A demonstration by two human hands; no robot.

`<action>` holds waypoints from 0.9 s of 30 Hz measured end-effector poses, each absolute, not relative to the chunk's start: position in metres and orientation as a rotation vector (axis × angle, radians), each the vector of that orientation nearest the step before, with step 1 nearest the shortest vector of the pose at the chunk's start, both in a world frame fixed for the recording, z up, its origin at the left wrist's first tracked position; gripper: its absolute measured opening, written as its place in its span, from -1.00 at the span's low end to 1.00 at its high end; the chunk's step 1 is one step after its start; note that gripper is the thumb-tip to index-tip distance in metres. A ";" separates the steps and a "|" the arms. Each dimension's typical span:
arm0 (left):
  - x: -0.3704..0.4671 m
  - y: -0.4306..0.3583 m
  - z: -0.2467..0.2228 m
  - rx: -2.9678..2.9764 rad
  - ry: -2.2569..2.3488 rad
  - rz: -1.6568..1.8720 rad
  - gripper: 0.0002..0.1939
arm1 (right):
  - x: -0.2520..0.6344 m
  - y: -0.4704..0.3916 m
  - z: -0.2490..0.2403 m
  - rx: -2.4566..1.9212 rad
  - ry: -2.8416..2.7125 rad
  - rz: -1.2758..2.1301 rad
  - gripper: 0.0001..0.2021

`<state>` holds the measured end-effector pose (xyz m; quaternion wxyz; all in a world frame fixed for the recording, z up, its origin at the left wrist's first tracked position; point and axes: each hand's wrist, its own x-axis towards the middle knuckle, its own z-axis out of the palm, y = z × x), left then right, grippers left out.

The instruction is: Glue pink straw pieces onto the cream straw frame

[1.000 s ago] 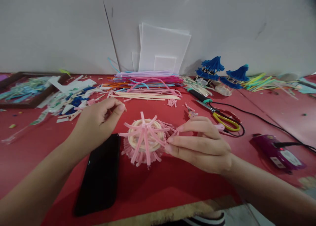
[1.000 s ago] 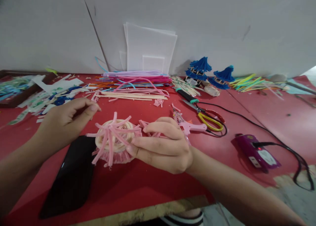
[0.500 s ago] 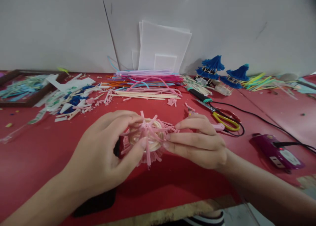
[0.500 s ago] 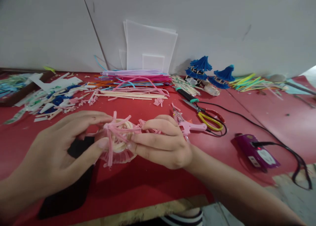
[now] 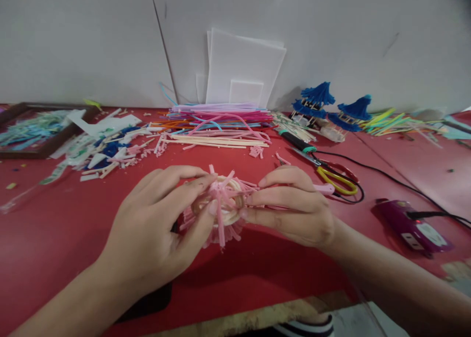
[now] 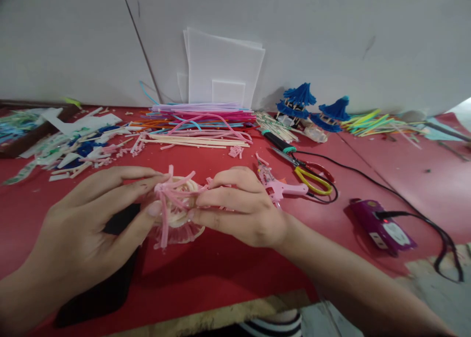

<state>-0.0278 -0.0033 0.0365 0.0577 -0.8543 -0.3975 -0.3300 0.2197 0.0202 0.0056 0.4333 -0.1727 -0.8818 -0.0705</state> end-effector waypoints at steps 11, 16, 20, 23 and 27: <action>-0.025 -0.004 0.035 -2.618 -1.214 -1.007 -0.78 | 0.217 0.026 0.026 -0.338 -2.268 0.006 -0.84; -0.023 -0.004 0.036 -2.577 -1.244 -1.048 -0.78 | 0.206 0.026 0.037 -0.505 -2.171 0.100 -0.87; -0.023 -0.005 0.037 -2.544 -1.227 -1.068 -0.81 | 0.193 0.026 0.038 -0.643 -2.115 0.224 -0.94; -0.023 -0.006 0.037 -2.542 -1.228 -1.076 -0.83 | 0.186 0.026 0.038 -0.674 -2.101 0.278 -0.96; -0.023 -0.005 0.036 -2.540 -1.231 -1.086 -0.86 | 0.182 0.027 0.039 -0.664 -2.090 0.275 -0.95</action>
